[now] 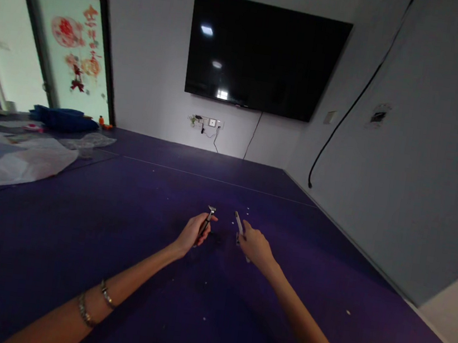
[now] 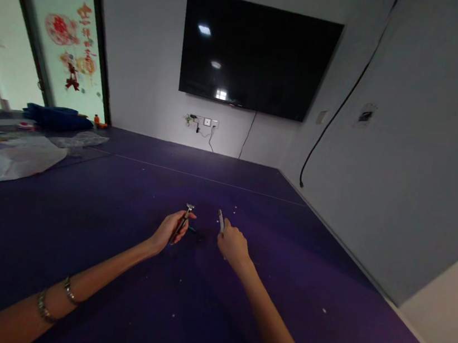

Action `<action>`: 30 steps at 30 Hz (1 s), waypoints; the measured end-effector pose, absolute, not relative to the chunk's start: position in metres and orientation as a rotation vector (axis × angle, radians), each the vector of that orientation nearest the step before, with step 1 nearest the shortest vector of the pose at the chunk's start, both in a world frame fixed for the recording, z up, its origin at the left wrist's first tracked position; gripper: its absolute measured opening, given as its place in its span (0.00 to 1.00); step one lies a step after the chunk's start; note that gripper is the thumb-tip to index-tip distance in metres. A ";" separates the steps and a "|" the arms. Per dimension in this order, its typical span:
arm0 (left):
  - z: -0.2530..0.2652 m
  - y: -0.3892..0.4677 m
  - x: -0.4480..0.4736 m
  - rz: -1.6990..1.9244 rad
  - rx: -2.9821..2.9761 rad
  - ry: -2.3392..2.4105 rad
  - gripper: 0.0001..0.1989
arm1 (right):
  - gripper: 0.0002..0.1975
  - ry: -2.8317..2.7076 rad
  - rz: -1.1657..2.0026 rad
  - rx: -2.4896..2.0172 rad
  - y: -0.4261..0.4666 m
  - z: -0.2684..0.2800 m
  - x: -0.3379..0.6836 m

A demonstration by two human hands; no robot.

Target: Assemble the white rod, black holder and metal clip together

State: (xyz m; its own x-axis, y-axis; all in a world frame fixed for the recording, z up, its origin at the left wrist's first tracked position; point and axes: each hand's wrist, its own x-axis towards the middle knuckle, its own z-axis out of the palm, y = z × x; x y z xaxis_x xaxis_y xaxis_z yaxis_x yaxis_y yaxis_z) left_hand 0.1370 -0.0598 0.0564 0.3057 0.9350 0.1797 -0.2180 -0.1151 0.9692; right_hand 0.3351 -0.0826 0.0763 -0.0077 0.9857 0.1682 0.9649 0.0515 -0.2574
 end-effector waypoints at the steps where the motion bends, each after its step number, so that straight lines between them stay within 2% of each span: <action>1: 0.058 -0.059 0.138 1.160 1.320 0.750 0.19 | 0.24 -2.007 0.120 -1.941 -0.082 0.081 0.343; 10: 0.097 -0.051 0.153 1.193 1.622 0.643 0.11 | 0.18 -1.785 0.370 -1.416 -0.094 0.126 0.401; 17: 0.117 -0.045 0.163 1.170 1.647 0.587 0.08 | 0.20 -1.712 0.426 -1.293 -0.107 0.153 0.422; 30: 0.112 -0.064 0.155 1.140 1.638 0.621 0.07 | 0.12 -2.051 0.346 -1.158 -0.128 0.171 0.409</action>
State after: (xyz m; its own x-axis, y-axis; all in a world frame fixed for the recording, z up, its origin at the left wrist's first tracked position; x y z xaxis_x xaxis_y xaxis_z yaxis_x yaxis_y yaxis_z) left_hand 0.1549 -0.0644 0.1120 0.4226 0.8219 0.3819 -0.1252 -0.3643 0.9228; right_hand 0.4089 -0.1284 0.1715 -0.3161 0.8227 0.4724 0.6224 0.5556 -0.5513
